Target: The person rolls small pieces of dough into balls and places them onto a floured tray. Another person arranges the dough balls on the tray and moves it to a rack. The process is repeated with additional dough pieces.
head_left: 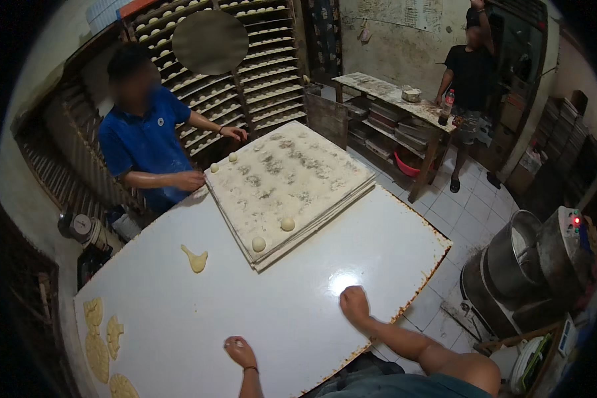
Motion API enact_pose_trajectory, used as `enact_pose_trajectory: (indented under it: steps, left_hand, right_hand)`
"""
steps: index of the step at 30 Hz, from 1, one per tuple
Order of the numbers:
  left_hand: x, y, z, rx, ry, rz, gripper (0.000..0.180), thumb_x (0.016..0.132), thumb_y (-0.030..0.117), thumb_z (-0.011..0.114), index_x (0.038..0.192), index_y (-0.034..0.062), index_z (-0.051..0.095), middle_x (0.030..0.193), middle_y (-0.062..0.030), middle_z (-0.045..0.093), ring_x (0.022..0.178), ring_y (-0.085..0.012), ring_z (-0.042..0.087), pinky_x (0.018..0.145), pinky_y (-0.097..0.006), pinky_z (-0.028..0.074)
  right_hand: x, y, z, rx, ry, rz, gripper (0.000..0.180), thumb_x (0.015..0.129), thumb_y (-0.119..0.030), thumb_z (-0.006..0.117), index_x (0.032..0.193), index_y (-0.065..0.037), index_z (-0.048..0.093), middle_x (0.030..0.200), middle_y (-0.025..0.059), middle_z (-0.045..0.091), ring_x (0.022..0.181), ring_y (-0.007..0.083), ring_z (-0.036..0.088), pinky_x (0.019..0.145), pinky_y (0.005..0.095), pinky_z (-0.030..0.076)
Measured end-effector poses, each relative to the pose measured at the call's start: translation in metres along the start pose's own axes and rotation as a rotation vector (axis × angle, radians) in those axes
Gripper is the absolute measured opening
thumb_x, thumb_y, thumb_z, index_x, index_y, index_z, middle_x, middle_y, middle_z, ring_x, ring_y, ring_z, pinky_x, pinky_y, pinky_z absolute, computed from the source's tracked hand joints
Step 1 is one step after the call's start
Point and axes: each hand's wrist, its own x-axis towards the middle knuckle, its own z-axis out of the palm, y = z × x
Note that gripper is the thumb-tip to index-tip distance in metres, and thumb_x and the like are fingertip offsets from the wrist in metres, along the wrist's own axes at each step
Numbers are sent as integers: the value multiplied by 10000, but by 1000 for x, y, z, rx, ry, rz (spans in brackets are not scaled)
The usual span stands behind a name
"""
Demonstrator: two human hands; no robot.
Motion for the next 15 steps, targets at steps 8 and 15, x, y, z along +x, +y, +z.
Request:
enact_pose_trajectory:
  steps: [8, 15]
  left_hand:
    - [-11, -44, -30, 119, -35, 154, 81, 835, -18, 590, 791, -29, 523, 878, -136, 554, 897, -289, 514, 763, -373, 450]
    - [-67, -31, -28, -51, -171, 312, 41, 796, 29, 623, 822, -2, 615, 983, -150, 593, 1022, -340, 497, 851, -459, 436]
  right_hand:
    - [-25, 33, -46, -79, -310, -248, 77, 739, -39, 650, 812, -33, 626, 893, 114, 624, 902, 305, 576, 819, 425, 462]
    - [-62, -9, -15, 166, -303, -303, 87, 748, -69, 670, 821, -25, 649, 920, 114, 642, 964, 295, 591, 892, 397, 469]
